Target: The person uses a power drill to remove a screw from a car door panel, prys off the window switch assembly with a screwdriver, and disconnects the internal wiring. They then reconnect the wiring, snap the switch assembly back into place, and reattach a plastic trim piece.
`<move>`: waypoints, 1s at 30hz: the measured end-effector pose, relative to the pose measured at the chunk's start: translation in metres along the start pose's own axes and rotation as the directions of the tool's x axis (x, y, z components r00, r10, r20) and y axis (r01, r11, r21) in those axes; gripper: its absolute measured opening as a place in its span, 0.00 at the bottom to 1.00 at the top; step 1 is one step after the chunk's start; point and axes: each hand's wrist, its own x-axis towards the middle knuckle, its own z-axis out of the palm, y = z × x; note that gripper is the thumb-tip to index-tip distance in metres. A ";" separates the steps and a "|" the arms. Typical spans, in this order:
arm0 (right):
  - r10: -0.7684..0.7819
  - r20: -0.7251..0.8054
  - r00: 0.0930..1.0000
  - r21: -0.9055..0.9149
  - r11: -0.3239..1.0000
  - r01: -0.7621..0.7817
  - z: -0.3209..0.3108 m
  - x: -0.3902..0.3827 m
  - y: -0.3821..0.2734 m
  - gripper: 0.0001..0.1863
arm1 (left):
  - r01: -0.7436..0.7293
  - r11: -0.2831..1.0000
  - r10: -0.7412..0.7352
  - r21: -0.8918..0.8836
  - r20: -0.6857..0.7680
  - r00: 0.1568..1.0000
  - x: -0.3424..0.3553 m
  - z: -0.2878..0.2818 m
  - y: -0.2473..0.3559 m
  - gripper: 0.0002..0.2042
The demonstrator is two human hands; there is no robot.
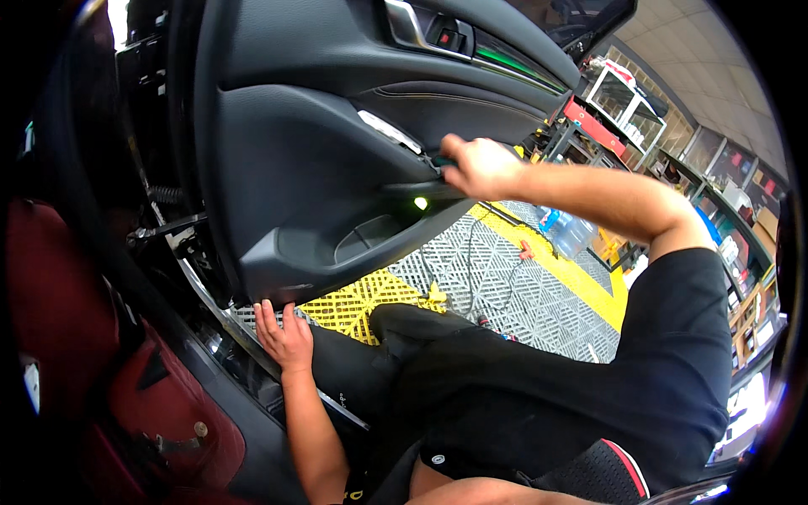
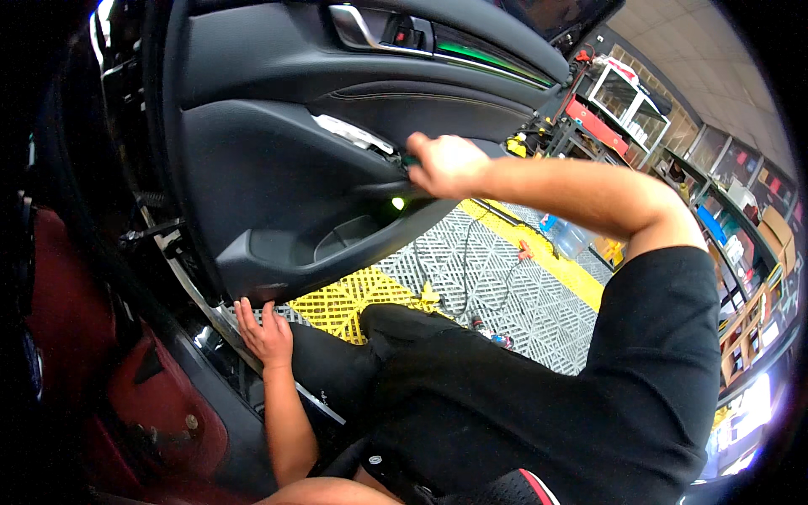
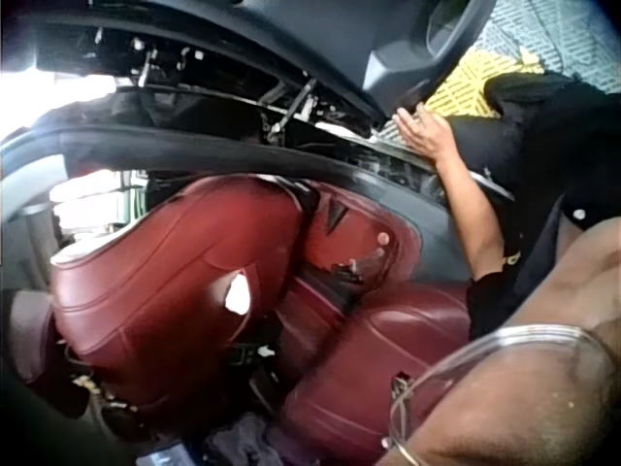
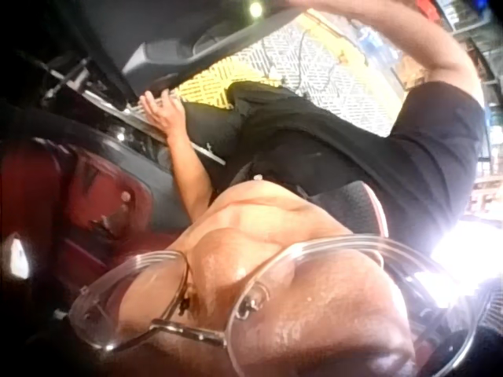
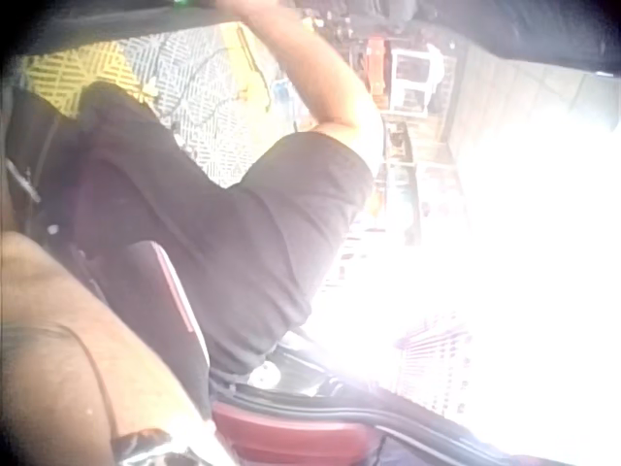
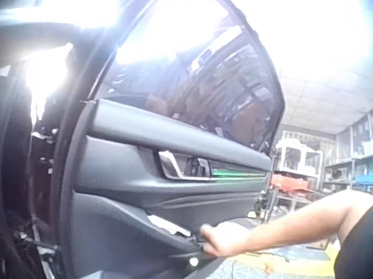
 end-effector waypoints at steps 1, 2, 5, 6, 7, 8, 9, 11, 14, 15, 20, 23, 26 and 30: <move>0.335 -0.018 0.942 0.528 0.804 -0.275 0.025 0.007 0.022 0.15 | -0.004 0.999 0.005 -0.054 0.019 1.000 -0.005 0.008 0.010 0.11; 0.431 0.373 0.821 0.847 0.203 -0.491 0.016 0.009 0.017 0.16 | 0.003 0.999 -0.002 -0.041 0.019 1.000 -0.004 0.006 0.007 0.11; 0.414 0.311 0.855 0.715 0.491 -0.498 0.004 0.014 0.017 0.14 | 0.013 0.999 -0.012 -0.030 0.031 0.999 -0.003 0.005 0.008 0.11; 0.259 0.018 0.966 0.349 0.903 -0.249 0.017 0.017 0.032 0.16 | 0.003 1.000 -0.002 -0.030 0.028 1.000 -0.004 0.004 0.007 0.11; 0.012 -0.029 0.999 0.027 1.000 -0.011 0.005 0.012 0.019 0.17 | 0.005 1.000 -0.004 -0.005 0.021 1.000 -0.003 0.002 0.000 0.11; -0.227 0.003 0.974 -0.318 0.923 0.217 -0.013 0.002 0.006 0.19 | 0.013 1.000 -0.013 0.002 0.008 1.000 -0.002 0.000 -0.002 0.10; -0.198 -0.054 0.979 -0.249 0.952 0.179 -0.016 0.004 0.006 0.18 | 0.018 1.000 -0.018 -0.003 0.002 1.000 0.000 -0.001 -0.002 0.10; -0.105 -0.125 0.986 -0.084 0.992 0.095 -0.001 0.005 0.019 0.16 | 0.007 1.000 -0.007 -0.013 0.005 1.000 -0.002 0.001 0.002 0.10; 0.050 -0.203 0.978 0.180 0.984 -0.013 0.014 0.011 0.022 0.14 | 0.002 0.999 -0.002 -0.038 0.012 1.000 -0.006 0.008 0.002 0.11; 0.468 0.274 0.840 0.767 0.421 -0.485 0.011 0.017 0.021 0.12 | 0.003 0.999 -0.003 -0.040 0.013 1.000 -0.008 0.008 0.002 0.11; 0.422 0.312 0.851 0.623 0.585 -0.519 0.003 0.008 0.017 0.17 | 0.012 1.000 -0.012 -0.028 0.016 1.000 -0.005 0.005 0.005 0.11; 0.184 -0.003 0.983 0.308 0.935 -0.174 0.003 0.013 0.025 0.20 | 0.014 1.000 -0.013 -0.014 0.008 1.000 -0.004 0.004 0.001 0.11; 0.173 -0.039 0.984 0.342 0.928 -0.149 0.006 0.012 0.020 0.17 | 0.013 1.000 -0.013 -0.020 0.018 1.000 -0.003 0.006 0.003 0.10; 0.446 0.358 0.820 0.823 0.263 -0.503 0.011 0.020 0.027 0.15 | 0.012 0.999 -0.011 -0.038 0.028 1.000 -0.006 0.007 0.005 0.10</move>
